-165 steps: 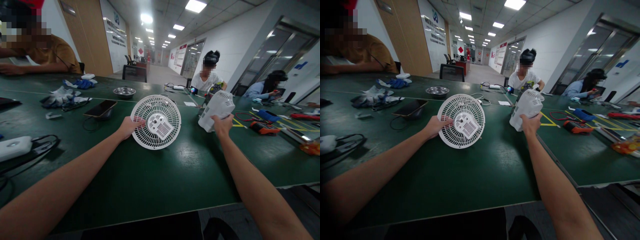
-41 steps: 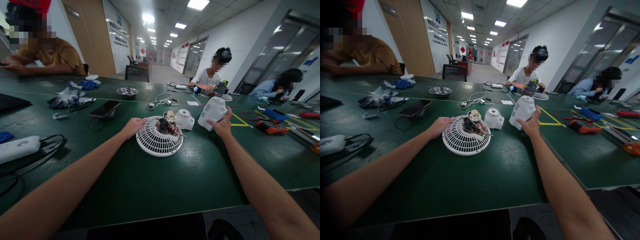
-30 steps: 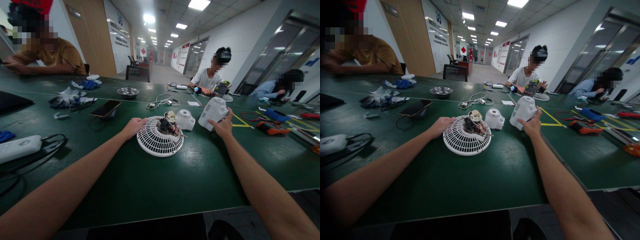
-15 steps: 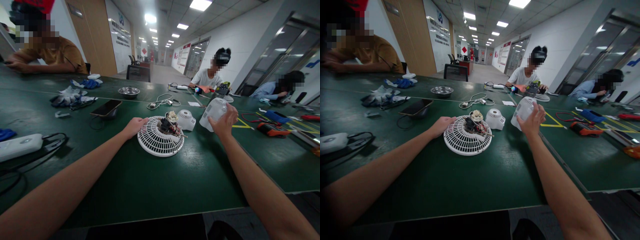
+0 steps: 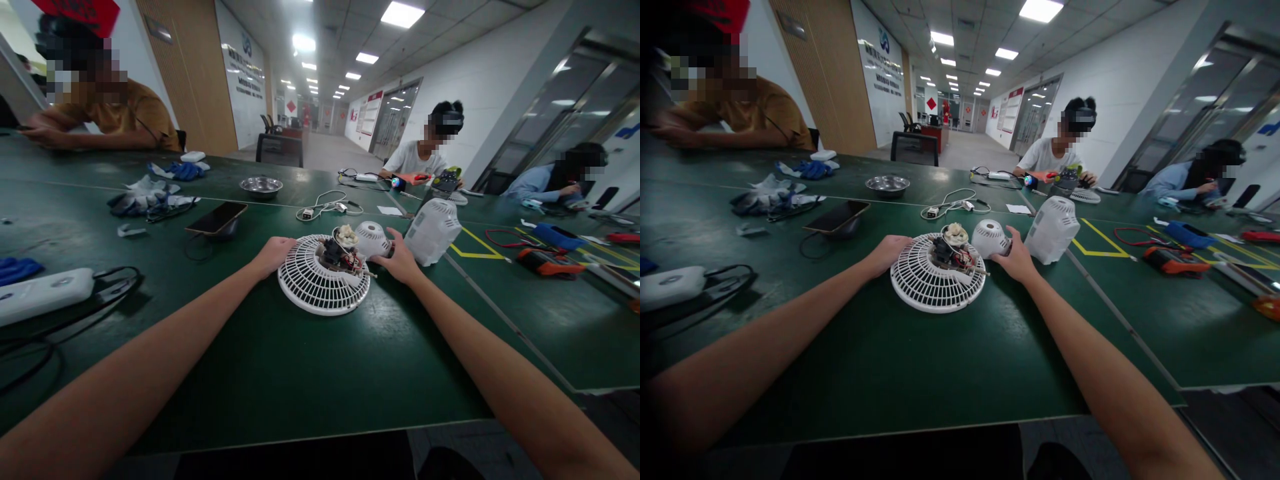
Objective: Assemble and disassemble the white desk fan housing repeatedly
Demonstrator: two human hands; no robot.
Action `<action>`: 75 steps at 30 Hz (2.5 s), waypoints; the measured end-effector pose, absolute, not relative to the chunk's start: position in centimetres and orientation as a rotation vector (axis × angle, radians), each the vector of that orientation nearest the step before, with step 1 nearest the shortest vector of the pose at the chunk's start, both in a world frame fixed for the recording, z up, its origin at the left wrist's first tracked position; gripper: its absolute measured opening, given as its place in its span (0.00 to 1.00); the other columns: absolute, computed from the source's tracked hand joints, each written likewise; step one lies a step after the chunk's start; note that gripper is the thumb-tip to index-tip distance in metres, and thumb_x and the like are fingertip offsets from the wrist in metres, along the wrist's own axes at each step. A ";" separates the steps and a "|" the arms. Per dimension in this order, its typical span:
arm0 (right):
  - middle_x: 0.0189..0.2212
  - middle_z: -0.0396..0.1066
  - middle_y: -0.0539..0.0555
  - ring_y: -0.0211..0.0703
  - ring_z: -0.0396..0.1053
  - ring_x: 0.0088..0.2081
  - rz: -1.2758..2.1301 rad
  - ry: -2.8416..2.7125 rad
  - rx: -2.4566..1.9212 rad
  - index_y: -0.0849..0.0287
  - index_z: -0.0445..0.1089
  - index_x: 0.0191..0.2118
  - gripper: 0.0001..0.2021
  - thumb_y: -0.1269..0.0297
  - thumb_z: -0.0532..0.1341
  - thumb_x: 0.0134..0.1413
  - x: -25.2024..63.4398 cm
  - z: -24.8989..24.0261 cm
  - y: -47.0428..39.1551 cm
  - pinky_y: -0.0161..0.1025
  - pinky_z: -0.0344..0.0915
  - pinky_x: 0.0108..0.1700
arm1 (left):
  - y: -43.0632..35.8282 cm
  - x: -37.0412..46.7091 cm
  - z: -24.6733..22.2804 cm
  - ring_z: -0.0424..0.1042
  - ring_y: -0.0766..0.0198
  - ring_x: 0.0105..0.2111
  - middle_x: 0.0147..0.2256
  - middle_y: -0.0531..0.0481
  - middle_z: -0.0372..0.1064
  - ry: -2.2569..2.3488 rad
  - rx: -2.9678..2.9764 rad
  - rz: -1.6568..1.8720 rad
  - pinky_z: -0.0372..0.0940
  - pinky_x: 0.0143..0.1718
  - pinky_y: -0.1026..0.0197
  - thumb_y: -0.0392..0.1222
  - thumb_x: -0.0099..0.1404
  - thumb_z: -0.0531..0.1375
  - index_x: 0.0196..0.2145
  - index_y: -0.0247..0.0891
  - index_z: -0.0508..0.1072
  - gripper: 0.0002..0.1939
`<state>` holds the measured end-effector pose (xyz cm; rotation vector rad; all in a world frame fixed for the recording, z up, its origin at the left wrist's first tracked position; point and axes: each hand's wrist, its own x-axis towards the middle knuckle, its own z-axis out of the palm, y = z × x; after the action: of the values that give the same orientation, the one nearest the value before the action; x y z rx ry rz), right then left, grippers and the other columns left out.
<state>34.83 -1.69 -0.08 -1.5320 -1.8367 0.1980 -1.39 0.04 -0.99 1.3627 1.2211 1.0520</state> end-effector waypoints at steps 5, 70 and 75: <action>0.41 0.77 0.59 0.58 0.75 0.43 0.368 -1.660 -1.619 0.59 0.67 0.56 0.41 0.48 0.76 0.34 34.6 0.6 -1.4 0.58 0.71 0.51 | -0.2 -1.5 -1.0 0.71 0.62 0.26 0.26 0.50 0.75 1.228 1.427 1.039 0.62 0.29 0.61 0.53 0.62 0.62 0.29 0.35 0.77 0.16; 0.55 0.69 0.62 0.61 0.72 0.52 0.148 -2.179 -0.940 0.51 0.56 0.64 0.39 0.49 0.69 0.50 27.6 3.5 -7.9 0.63 0.70 0.55 | -3.2 -0.3 1.8 0.71 0.47 0.49 0.49 0.39 0.74 0.754 2.477 1.069 0.66 0.52 0.40 0.43 0.62 0.58 0.54 0.36 0.72 0.23; 0.64 0.63 0.63 0.65 0.69 0.58 0.198 -2.159 -0.974 0.48 0.48 0.69 0.48 0.47 0.72 0.48 26.8 3.5 -8.3 0.67 0.67 0.59 | -3.2 -0.5 1.6 0.68 0.44 0.52 0.53 0.38 0.72 0.704 2.492 1.006 0.64 0.54 0.39 0.58 0.64 0.61 0.55 0.38 0.72 0.28</action>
<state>26.83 -8.34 3.52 -0.9737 -2.1591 0.1982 -0.53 -3.24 1.61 2.4920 0.7039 1.0061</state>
